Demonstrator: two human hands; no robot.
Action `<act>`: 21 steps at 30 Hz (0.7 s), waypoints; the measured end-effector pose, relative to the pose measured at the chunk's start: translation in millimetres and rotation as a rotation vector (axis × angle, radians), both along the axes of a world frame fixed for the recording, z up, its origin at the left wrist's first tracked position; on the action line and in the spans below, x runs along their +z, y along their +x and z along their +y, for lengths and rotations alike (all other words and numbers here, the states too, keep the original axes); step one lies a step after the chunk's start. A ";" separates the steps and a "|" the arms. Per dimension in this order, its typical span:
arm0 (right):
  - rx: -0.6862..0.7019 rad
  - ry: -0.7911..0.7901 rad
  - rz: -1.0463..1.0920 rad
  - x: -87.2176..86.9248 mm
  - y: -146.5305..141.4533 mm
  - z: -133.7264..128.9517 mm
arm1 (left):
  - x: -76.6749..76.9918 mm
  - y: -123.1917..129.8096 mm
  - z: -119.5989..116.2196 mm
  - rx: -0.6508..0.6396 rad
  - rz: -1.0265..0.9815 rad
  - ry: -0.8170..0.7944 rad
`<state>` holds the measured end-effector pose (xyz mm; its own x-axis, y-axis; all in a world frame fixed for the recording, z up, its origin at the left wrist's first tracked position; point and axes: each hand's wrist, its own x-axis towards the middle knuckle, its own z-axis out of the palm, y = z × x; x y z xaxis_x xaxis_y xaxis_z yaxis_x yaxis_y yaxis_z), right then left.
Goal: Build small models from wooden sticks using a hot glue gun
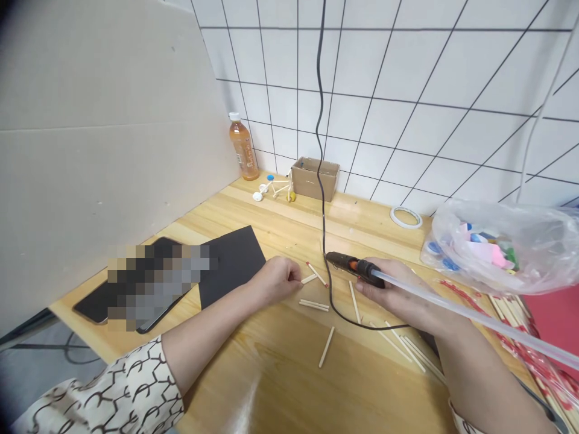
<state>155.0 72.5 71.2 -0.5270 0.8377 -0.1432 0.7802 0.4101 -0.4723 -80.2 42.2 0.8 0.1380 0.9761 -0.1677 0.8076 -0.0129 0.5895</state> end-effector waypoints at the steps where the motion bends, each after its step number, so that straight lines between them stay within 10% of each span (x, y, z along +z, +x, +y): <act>1: 0.018 -0.019 -0.031 0.4 -1.1 -0.7 | 0.1 -0.1 0.0 -0.001 0.003 0.000; 21: 0.071 -0.192 -0.018 -3.3 -16.1 -6.5 | -0.2 -1.5 0.1 -0.013 -0.003 0.006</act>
<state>138.9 66.0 67.9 -0.5795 0.7549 -0.3070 0.7618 0.3681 -0.5330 -81.7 42.4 0.6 0.1516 0.9752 -0.1611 0.8057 -0.0275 0.5917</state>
